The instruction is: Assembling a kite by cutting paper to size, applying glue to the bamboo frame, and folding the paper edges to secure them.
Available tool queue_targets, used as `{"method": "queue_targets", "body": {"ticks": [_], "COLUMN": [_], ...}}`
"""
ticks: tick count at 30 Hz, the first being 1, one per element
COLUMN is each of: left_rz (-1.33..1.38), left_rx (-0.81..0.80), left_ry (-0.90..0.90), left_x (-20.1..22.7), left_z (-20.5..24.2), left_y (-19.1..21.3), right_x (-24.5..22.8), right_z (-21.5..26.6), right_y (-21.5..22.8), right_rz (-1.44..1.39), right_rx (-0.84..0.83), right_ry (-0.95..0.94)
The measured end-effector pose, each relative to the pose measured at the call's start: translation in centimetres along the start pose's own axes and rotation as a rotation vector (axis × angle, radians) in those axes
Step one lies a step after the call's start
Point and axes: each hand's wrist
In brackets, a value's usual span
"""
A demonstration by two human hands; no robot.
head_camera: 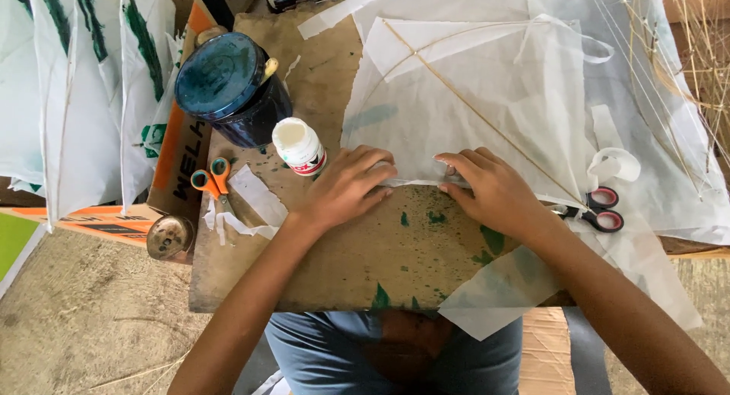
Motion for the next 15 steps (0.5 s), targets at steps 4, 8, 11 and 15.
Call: {"method": "queue_targets", "body": {"ticks": [4, 8, 11, 15], "left_rz": [-0.045, -0.061, -0.078, -0.128], "left_rx": [0.033, 0.072, 0.097, 0.132], "left_ry": [-0.032, -0.066, -0.075, -0.063], "left_x": [-0.4, -0.3, -0.1, 0.5], "left_z": [0.3, 0.2, 0.0, -0.2], "left_y": [-1.2, -2.0, -2.3, -1.9], "right_x": [0.3, 0.9, 0.9, 1.5], "right_z": [0.2, 0.5, 0.4, 0.7], "right_y": [0.0, 0.3, 1.0, 1.2], "right_rz": [0.051, 0.102, 0.117, 0.149], "right_rx": [-0.003, -0.005, 0.000, 0.028], "right_ry": [0.008, 0.003, -0.005, -0.006]}}
Point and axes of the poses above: each hand's wrist, its own z-axis away from the middle knuckle, its own y-axis out of the back of the hand, x = y × z, and after that the axes turned 5 degrees about x, right-handed
